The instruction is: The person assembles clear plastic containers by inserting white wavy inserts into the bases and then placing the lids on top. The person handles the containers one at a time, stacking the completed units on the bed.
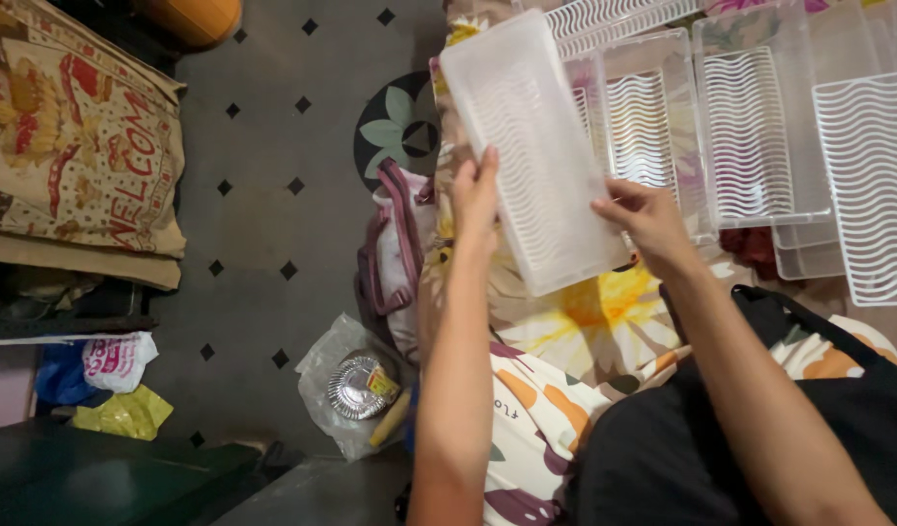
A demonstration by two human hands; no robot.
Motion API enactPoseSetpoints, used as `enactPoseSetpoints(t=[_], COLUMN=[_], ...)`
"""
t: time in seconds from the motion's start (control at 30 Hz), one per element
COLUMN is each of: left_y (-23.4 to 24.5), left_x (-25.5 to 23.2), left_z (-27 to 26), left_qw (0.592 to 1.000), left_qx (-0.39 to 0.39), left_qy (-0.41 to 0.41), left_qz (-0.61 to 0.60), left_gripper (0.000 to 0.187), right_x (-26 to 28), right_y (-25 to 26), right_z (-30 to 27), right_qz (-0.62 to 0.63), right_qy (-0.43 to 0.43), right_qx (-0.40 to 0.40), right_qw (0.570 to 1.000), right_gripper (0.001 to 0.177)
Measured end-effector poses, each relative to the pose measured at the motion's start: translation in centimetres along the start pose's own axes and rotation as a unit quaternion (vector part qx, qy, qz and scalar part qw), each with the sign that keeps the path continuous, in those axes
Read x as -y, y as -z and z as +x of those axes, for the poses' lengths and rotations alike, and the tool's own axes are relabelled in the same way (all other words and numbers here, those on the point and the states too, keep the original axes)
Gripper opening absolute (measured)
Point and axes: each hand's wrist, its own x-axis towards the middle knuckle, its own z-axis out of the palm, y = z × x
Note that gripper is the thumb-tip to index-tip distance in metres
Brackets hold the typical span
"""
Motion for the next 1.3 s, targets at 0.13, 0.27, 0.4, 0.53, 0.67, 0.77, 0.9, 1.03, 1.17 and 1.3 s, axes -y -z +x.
enactPoseSetpoints(t=[0.13, 0.27, 0.4, 0.53, 0.67, 0.77, 0.9, 1.03, 1.17, 1.3], left_y=[-4.7, -7.3, -8.9, -8.7, -7.6, -8.6, -8.9, -5.6, -4.5, -4.9], left_x=[3.0, 5.2, 6.3, 4.6, 1.4, 0.8, 1.0, -1.3, -2.2, -1.6], left_z=[-1.3, -2.7, -4.3, -4.0, -3.1, -4.4, -6.1, -4.3, -3.7, -4.4], left_qw=[0.995, 0.967, 0.959, 0.980, 0.959, 0.959, 0.974, 0.959, 0.965, 0.965], left_qx=[-0.020, -0.044, 0.049, 0.004, -0.027, 0.061, 0.073, 0.143, 0.175, 0.212], left_qy=[-0.047, 0.065, 0.050, 0.108, 0.108, 0.051, 0.036, 0.139, 0.132, 0.110], left_qz=[-0.084, -0.242, -0.276, -0.164, -0.260, -0.271, -0.213, -0.203, -0.145, -0.105], left_gripper=[0.031, 0.021, 0.033, 0.048, 0.056, 0.066, 0.066, 0.061, 0.062, 0.058], right_x=[2.0, 3.0, 1.6, -0.2, 0.1, 1.1, 1.7, 2.8, 3.9, 3.6], right_y=[3.5, 4.1, 4.4, 7.5, 10.1, 9.3, 6.7, 7.6, 9.1, 8.4], right_z=[-1.5, -4.6, -6.2, -5.9, -5.7, -5.5, -5.3, -4.4, -3.7, -4.6], right_qz=[-0.021, 0.036, 0.309, 0.257, 0.266, 0.291, 0.333, 0.294, 0.292, 0.300], right_qy=[0.059, 0.053, -0.049, 0.053, 0.042, 0.027, 0.039, 0.042, 0.005, 0.046], right_qx=[-0.076, -0.205, -0.102, -0.122, -0.163, -0.198, -0.172, -0.160, -0.121, -0.127], right_qw=[0.995, 0.977, 0.944, 0.957, 0.949, 0.935, 0.926, 0.942, 0.949, 0.944], right_gripper=[0.039, 0.064, 0.054, 0.052, 0.069, 0.085, 0.097, 0.092, 0.088, 0.085])
